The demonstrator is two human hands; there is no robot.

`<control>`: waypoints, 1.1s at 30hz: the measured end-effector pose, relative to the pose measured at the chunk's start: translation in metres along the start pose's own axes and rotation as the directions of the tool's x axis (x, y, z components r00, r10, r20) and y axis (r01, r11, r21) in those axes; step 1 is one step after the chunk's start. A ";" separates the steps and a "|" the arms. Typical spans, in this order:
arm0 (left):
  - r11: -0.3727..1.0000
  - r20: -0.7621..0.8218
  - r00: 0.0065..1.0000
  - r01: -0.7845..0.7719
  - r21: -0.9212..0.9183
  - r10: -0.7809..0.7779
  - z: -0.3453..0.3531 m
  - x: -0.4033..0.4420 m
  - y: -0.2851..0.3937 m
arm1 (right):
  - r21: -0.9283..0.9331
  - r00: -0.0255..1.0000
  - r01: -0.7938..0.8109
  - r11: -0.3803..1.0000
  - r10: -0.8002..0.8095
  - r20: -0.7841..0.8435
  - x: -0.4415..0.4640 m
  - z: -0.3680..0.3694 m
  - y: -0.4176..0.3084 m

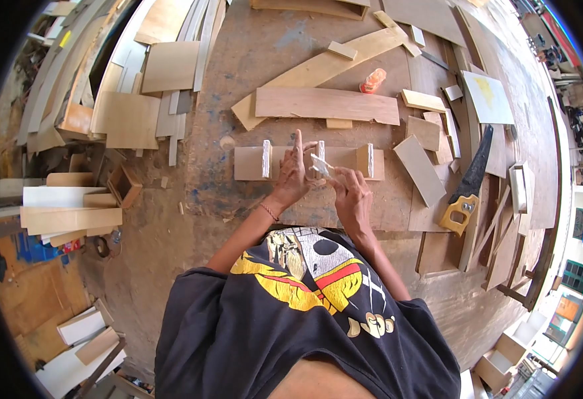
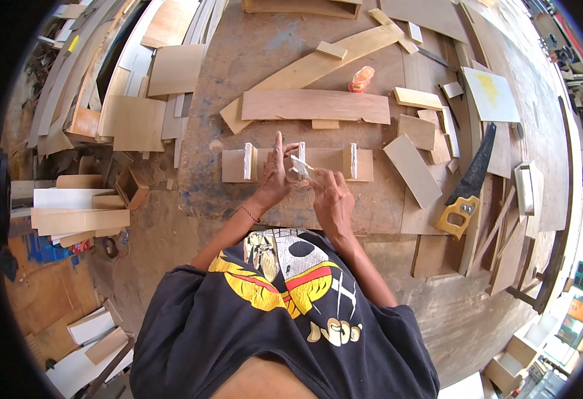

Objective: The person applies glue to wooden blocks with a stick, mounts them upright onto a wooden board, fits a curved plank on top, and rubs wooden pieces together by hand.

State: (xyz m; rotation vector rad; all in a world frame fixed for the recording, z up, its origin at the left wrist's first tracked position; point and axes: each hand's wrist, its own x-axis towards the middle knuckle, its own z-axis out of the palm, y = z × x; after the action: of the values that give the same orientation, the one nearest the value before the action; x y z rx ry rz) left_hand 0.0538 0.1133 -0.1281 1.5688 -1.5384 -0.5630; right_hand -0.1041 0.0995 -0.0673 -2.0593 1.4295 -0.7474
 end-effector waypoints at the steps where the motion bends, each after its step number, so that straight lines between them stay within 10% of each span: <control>1: 1.000 -0.004 1.000 -0.007 0.021 0.007 -0.001 0.000 0.002 | 0.000 1.000 -0.002 1.000 0.002 0.000 -0.005 -0.002 0.001; 22: 0.998 0.044 0.997 0.057 0.017 -0.058 -0.004 0.001 0.005 | -0.062 0.993 -0.019 0.998 0.012 -0.114 0.025 0.014 0.002; 33: 0.999 0.028 1.000 -0.012 0.039 0.011 -0.005 0.000 0.001 | 0.036 0.992 -0.074 0.997 0.069 0.107 -0.033 -0.016 0.008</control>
State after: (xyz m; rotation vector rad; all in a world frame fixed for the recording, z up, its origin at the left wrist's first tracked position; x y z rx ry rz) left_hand 0.0571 0.1147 -0.1248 1.5868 -1.5864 -0.5533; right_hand -0.1298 0.1267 -0.0659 -1.9763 1.4103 -0.6230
